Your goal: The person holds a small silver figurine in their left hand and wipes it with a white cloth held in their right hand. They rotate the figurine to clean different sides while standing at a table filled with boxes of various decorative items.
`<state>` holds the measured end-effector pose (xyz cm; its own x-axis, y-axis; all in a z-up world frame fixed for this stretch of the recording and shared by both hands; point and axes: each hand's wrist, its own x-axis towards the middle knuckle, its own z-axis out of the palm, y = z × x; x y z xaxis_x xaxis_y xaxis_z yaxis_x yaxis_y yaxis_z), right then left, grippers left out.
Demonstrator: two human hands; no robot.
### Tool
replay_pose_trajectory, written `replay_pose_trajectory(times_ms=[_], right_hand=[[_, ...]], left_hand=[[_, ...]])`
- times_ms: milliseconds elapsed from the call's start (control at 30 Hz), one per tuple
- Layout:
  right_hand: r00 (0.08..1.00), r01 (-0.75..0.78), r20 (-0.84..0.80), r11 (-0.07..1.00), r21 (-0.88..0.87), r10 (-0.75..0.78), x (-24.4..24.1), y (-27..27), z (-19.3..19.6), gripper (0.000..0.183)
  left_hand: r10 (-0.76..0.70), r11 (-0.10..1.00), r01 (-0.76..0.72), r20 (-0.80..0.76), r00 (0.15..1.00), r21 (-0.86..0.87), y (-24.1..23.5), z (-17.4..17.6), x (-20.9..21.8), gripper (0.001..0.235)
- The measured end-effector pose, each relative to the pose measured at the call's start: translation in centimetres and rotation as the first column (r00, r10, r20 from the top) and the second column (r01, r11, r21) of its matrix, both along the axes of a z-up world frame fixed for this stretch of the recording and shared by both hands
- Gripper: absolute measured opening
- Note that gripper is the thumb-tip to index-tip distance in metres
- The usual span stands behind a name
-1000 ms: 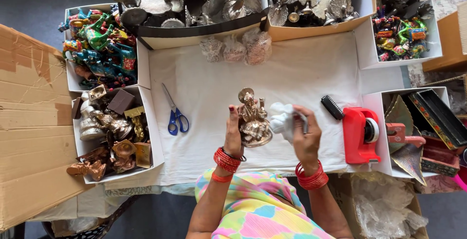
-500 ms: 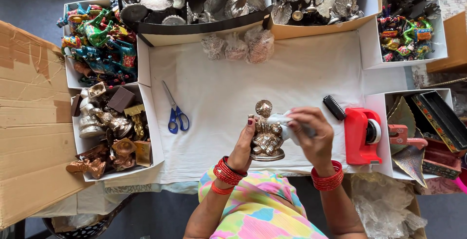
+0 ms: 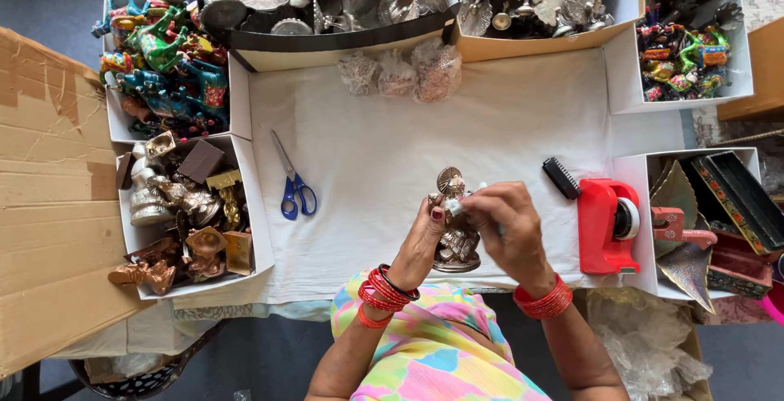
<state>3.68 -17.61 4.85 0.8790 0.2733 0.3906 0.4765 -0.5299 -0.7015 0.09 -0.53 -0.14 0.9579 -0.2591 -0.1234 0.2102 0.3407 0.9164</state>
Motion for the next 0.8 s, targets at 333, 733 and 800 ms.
replay_pose_trajectory(times_ms=[333,733,800], right_hand=[[1.0,0.02,0.005,0.999,0.041,-0.021,0.5,-0.3,-2.2,0.022],[0.995,0.071,0.071,0.997,-0.035,-0.068,0.8,1.6,-2.4,0.026],[0.992,0.068,0.109,0.996,-0.063,-0.061,1.5,1.6,-2.2,0.028]], left_hand=[[-0.011,1.0,0.012,-0.066,0.998,0.009,0.7,0.4,0.1,0.057],[0.049,0.999,-0.046,-0.1,0.994,0.03,0.2,-3.6,0.6,0.053],[0.044,0.996,-0.039,-0.053,0.998,0.081,0.2,-2.8,0.8,0.055]])
